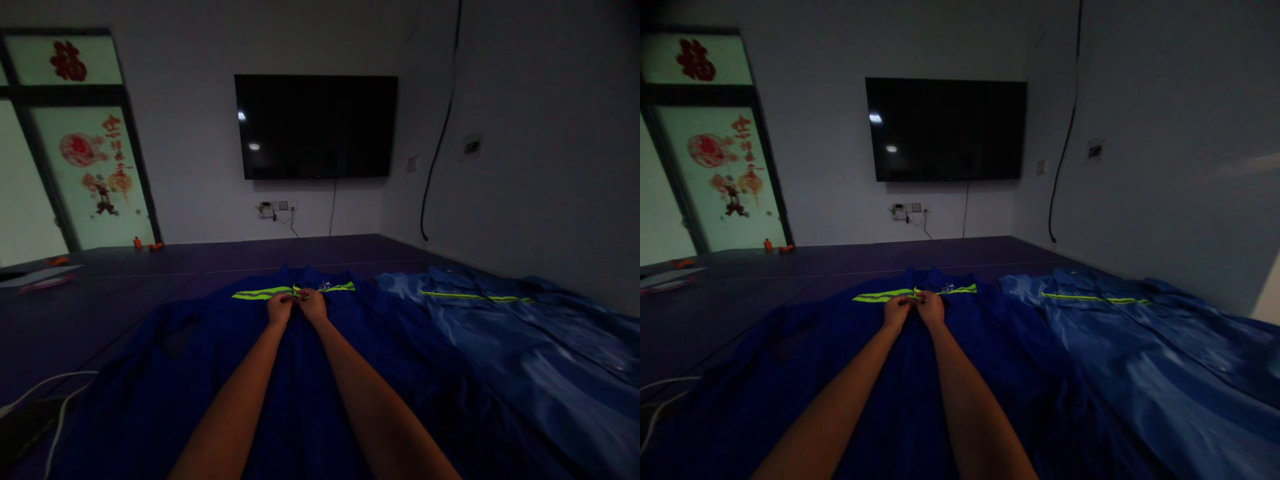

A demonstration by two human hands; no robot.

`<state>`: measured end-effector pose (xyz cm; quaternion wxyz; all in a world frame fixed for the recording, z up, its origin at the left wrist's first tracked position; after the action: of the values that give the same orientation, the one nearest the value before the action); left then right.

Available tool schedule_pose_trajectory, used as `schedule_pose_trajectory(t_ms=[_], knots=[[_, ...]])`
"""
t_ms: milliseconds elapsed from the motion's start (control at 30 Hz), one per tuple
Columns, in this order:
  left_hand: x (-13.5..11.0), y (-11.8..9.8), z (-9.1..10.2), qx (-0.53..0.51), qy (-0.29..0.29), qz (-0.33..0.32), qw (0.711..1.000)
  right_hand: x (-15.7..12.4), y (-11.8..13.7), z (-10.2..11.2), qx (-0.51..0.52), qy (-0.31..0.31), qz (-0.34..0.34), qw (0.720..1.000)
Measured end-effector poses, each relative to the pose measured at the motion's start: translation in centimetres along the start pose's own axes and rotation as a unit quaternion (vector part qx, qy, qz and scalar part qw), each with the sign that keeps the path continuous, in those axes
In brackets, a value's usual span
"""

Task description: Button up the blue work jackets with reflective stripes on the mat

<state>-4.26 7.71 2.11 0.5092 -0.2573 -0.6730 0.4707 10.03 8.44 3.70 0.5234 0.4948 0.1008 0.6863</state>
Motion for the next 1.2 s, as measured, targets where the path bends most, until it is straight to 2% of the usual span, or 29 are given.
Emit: schedule_pose_trajectory(t_ms=[267,800,1200], knots=[[-0.31,-0.14,0.50,-0.006,-0.024,0.010,1.000,-0.11,0.28,0.16,0.008,0.001,0.001,1.000],[0.05,0.73,0.82,-0.035,-0.034,0.026,0.999,0.02,-0.25,-0.33,0.077,0.003,0.011,0.997],[-0.07,0.76,0.71,-0.048,-0.030,0.034,0.998,-0.13,0.08,-0.22,0.052,0.006,0.014,0.999]])
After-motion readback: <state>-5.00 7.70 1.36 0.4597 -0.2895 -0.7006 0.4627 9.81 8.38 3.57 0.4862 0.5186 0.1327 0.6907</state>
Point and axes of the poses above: each hand's wrist, its own x-axis towards the middle knuckle, its own z-axis out of the back of the hand, y = z × x, the point moved 9 cm from there along x, towards the middle knuckle, and after that the axes turned 6 degrees about -x, right-handed, at the moved point
